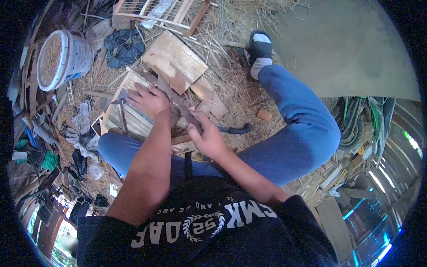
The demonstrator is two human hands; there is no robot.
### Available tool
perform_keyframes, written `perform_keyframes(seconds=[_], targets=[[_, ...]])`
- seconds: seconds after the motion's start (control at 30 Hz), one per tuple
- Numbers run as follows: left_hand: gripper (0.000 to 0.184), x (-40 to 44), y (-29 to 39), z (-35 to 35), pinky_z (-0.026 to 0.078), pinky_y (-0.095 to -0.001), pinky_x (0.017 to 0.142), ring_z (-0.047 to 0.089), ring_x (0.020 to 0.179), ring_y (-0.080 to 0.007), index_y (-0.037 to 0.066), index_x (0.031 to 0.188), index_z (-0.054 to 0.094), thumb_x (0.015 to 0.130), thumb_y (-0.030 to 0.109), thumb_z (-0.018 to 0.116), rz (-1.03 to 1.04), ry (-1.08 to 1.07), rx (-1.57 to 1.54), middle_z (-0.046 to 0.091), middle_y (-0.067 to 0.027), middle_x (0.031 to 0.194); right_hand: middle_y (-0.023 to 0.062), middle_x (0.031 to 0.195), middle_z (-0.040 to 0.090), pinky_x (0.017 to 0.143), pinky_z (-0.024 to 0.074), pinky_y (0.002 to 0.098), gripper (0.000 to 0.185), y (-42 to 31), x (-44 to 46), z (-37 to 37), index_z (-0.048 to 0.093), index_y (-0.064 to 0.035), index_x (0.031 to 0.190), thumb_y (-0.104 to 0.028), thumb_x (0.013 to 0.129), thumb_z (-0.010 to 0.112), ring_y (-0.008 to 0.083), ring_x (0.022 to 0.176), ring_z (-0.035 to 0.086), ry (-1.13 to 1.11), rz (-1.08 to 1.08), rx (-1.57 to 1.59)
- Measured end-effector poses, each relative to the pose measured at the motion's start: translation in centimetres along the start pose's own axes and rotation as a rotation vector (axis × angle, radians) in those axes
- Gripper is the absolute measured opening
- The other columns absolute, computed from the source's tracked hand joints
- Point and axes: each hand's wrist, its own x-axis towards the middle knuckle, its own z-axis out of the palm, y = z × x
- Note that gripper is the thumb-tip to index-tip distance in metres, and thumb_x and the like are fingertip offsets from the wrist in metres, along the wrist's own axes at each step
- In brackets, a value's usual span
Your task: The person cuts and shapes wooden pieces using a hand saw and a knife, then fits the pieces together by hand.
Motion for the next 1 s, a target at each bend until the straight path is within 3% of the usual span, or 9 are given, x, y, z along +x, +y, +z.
perform_keyframes(seconds=[0.07,0.2,0.23,0.27,0.37,0.6,0.67,0.87,1.0], targets=[[0.060,-0.2,-0.3,-0.2,0.018,-0.0624,0.129,0.026,0.154,-0.0554,0.006,0.157,0.048,0.104,0.034,0.048,0.002,0.005,0.004,0.034,-0.0315,0.165,0.0246,0.104,0.072,0.091,0.0560,0.0423,0.044,-1.0,-0.4,-0.7,0.054,-0.0038,0.141,-0.020,0.101,0.061,0.0349,0.097,0.074,-0.101,0.221,0.009],[0.059,-0.1,-0.6,0.2,0.018,-0.0627,0.128,0.026,0.154,-0.0552,0.006,0.156,0.049,0.104,0.034,0.048,0.010,0.029,-0.011,0.035,-0.0318,0.165,0.0230,0.100,0.073,0.088,0.0561,0.0408,0.042,-0.5,6.5,3.4,0.055,-0.0015,0.138,-0.018,0.101,0.062,0.0359,0.091,0.074,-0.024,0.158,0.057],[0.059,0.0,-0.6,0.4,0.018,-0.0629,0.128,0.026,0.154,-0.0553,0.006,0.156,0.049,0.104,0.034,0.048,0.022,0.034,-0.009,0.035,-0.0319,0.164,0.0154,0.092,0.069,0.080,0.0538,0.0345,0.035,-0.7,6.0,4.0,0.058,0.0002,0.133,-0.018,0.103,0.061,0.0196,0.084,0.066,0.058,0.023,-0.037],[0.059,-0.1,-0.5,0.4,0.018,-0.0629,0.128,0.026,0.154,-0.0553,0.006,0.156,0.049,0.104,0.034,0.048,0.024,0.030,-0.009,0.035,-0.0319,0.164,0.0154,0.092,0.069,0.080,0.0538,0.0345,0.035,-1.2,4.9,3.6,0.058,0.0002,0.133,-0.018,0.103,0.061,0.0196,0.084,0.066,0.060,0.027,-0.038],[0.057,0.1,-0.2,0.4,0.019,-0.0624,0.128,0.026,0.154,-0.0553,0.006,0.155,0.051,0.104,0.033,0.048,0.010,0.035,-0.031,0.035,-0.0320,0.164,0.0288,0.109,0.074,0.091,0.0569,0.0463,0.044,-2.4,-0.8,-0.1,0.054,-0.0021,0.140,-0.019,0.100,0.063,0.0455,0.102,0.074,-0.068,0.182,0.021],[0.058,-0.2,-0.1,-0.1,0.020,-0.0631,0.128,0.027,0.153,-0.0550,0.006,0.154,0.051,0.103,0.031,0.049,-0.007,0.014,-0.002,0.034,-0.0318,0.165,0.0311,0.102,0.072,0.089,0.0573,0.0464,0.045,-2.2,6.2,2.9,0.054,-0.0011,0.139,-0.022,0.100,0.063,0.0455,0.102,0.073,-0.014,0.132,-0.046],[0.058,0.0,-0.3,-0.1,0.020,-0.0630,0.128,0.027,0.153,-0.0547,0.006,0.154,0.051,0.103,0.031,0.049,0.008,0.011,0.010,0.034,-0.0315,0.165,0.0303,0.102,0.072,0.086,0.0571,0.0465,0.042,-2.1,4.7,1.9,0.056,-0.0003,0.135,-0.023,0.100,0.063,0.0436,0.098,0.074,-0.107,0.276,-0.068],[0.059,-0.3,-0.1,0.1,0.019,-0.0634,0.128,0.027,0.153,-0.0553,0.006,0.156,0.049,0.103,0.032,0.048,0.006,0.036,-0.018,0.035,-0.0310,0.165,0.0264,0.096,0.073,0.081,0.0570,0.0449,0.040,-1.5,-0.1,-0.2,0.057,-0.0005,0.132,-0.025,0.101,0.063,0.0375,0.089,0.076,-0.017,0.080,0.008],[0.059,-0.1,-0.5,0.4,0.019,-0.0639,0.128,0.027,0.153,-0.0551,0.006,0.155,0.050,0.102,0.032,0.048,0.000,0.046,-0.019,0.035,-0.0312,0.165,0.0136,0.101,0.068,0.080,0.0534,0.0343,0.034,0.1,6.8,4.7,0.059,-0.0011,0.135,-0.015,0.105,0.061,0.0158,0.090,0.065,-0.020,0.174,-0.020]])
